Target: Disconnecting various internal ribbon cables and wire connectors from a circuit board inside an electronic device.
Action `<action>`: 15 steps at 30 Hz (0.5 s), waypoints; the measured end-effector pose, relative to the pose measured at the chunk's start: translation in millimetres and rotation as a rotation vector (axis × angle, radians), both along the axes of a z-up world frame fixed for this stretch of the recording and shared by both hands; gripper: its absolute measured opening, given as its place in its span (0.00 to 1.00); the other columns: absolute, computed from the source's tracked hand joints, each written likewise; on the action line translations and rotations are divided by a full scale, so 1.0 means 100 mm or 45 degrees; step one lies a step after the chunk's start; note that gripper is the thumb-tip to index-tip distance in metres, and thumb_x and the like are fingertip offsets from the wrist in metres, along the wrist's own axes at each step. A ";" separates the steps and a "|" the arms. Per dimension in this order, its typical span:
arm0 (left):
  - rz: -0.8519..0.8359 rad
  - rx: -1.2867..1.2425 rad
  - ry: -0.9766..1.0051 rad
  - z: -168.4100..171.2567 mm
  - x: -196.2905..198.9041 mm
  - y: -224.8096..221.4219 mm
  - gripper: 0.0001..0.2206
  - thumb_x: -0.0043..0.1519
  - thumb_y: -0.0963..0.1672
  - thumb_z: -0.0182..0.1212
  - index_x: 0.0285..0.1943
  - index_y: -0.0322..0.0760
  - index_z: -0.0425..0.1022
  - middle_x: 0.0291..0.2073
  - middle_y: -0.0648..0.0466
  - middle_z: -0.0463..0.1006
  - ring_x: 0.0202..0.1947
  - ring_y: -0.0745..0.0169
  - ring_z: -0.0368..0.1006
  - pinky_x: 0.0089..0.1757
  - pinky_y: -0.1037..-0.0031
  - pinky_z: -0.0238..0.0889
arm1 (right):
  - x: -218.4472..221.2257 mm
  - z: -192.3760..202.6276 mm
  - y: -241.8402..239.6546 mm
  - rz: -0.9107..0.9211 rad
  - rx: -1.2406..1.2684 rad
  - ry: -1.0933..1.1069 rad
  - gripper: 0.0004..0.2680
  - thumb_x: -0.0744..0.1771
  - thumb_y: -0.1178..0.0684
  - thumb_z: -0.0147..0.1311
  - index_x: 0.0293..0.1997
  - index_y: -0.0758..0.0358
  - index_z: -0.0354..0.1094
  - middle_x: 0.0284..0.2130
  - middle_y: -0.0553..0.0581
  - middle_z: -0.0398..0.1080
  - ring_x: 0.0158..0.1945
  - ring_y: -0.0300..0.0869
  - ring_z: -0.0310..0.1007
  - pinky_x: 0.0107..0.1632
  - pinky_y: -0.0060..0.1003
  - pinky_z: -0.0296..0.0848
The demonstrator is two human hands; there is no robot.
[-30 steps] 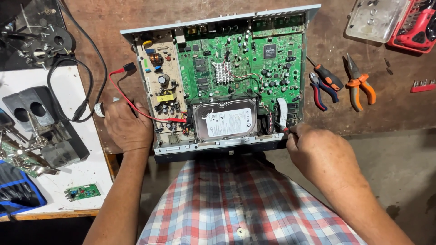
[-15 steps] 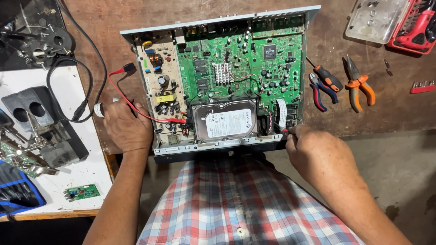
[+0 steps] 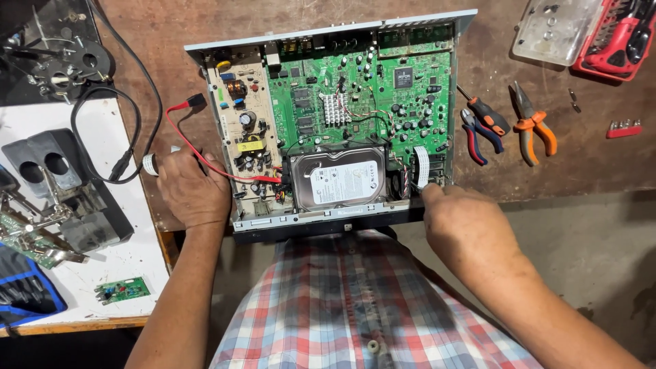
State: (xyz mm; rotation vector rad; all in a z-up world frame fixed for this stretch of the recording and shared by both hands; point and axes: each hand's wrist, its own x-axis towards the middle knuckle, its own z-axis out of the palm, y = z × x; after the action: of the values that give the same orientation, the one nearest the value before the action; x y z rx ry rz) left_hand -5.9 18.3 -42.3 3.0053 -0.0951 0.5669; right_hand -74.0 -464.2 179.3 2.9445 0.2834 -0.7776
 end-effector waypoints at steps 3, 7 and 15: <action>-0.002 0.013 -0.019 -0.02 0.00 -0.01 0.11 0.77 0.50 0.63 0.61 0.45 0.80 0.44 0.51 0.75 0.40 0.43 0.78 0.44 0.55 0.73 | -0.03 -0.03 -0.02 0.071 0.026 -0.047 0.04 0.68 0.55 0.60 0.44 0.55 0.79 0.26 0.55 0.81 0.33 0.53 0.88 0.38 0.46 0.84; 0.000 0.021 -0.038 0.02 0.00 -0.03 0.11 0.76 0.50 0.66 0.61 0.46 0.81 0.42 0.52 0.74 0.40 0.43 0.78 0.44 0.55 0.72 | -0.07 -0.13 -0.05 0.104 -0.047 -0.123 0.04 0.69 0.52 0.59 0.44 0.53 0.80 0.28 0.56 0.82 0.34 0.53 0.88 0.38 0.47 0.83; -0.024 -0.011 -0.069 -0.10 -0.09 0.06 0.11 0.79 0.51 0.62 0.61 0.45 0.82 0.43 0.51 0.76 0.41 0.43 0.79 0.46 0.55 0.73 | 0.34 0.12 0.12 -0.806 -0.180 0.355 0.25 0.75 0.31 0.52 0.41 0.66 0.87 0.35 0.71 0.87 0.49 0.66 0.92 0.52 0.61 0.88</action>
State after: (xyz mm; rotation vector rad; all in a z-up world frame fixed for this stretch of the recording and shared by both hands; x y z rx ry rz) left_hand -14.6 23.8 -52.3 2.9778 -0.1237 0.6452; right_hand -40.4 -452.4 191.2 2.7828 -0.6955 -1.2115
